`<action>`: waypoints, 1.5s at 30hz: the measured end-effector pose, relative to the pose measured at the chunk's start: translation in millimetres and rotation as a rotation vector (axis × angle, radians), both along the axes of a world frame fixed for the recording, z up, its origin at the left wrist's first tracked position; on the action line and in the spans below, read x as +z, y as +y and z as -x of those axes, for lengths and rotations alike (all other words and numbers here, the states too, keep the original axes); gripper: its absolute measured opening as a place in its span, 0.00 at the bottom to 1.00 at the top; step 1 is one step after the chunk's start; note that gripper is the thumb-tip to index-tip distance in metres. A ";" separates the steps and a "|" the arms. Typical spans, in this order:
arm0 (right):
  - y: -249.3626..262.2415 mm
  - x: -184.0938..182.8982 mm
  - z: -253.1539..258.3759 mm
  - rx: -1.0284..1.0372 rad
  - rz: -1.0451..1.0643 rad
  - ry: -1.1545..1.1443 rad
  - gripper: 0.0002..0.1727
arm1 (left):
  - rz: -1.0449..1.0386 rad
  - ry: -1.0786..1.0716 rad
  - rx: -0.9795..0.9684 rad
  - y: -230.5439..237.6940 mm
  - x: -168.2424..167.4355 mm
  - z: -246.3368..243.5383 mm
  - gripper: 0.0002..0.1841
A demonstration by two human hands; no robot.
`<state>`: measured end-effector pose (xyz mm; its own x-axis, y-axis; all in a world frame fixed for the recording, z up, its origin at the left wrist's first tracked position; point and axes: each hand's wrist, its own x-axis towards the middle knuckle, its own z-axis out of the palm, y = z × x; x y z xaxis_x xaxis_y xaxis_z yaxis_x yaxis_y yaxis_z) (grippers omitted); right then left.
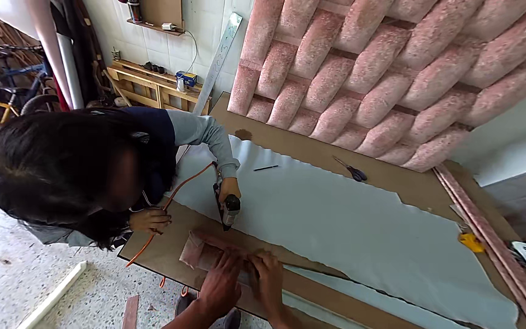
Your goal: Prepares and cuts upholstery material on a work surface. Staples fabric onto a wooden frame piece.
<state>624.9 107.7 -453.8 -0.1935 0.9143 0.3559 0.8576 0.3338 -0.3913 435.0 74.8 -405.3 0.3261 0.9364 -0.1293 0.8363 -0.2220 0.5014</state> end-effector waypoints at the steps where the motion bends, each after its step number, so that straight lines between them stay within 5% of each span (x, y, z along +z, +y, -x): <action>1: -6.8 6.1 0.4 0.002 0.049 -0.053 0.14 | 0.049 0.045 -0.026 -1.5 -2.0 -8.9 0.42; 5: -27.4 65.9 5.8 0.116 0.559 -0.350 0.40 | 0.109 0.145 -0.012 -8.5 -0.3 -22.4 0.45; 8: -34.1 84.1 1.6 0.204 0.738 -0.415 0.47 | 0.148 0.171 0.001 -14.1 1.6 -24.5 0.47; 22: -24.8 81.2 -22.4 0.429 0.859 -0.495 0.51 | 0.157 0.194 0.125 -26.6 3.5 -47.9 0.42; 45: -24.2 89.7 -4.3 0.370 0.903 -0.544 0.48 | 0.159 0.164 0.097 -28.4 10.9 -30.2 0.37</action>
<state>629.2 83.5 -364.1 -0.4351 0.6486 -0.6244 0.8951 0.3867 -0.2220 465.2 46.4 -394.4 0.1977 0.9262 -0.3211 0.9231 -0.0656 0.3790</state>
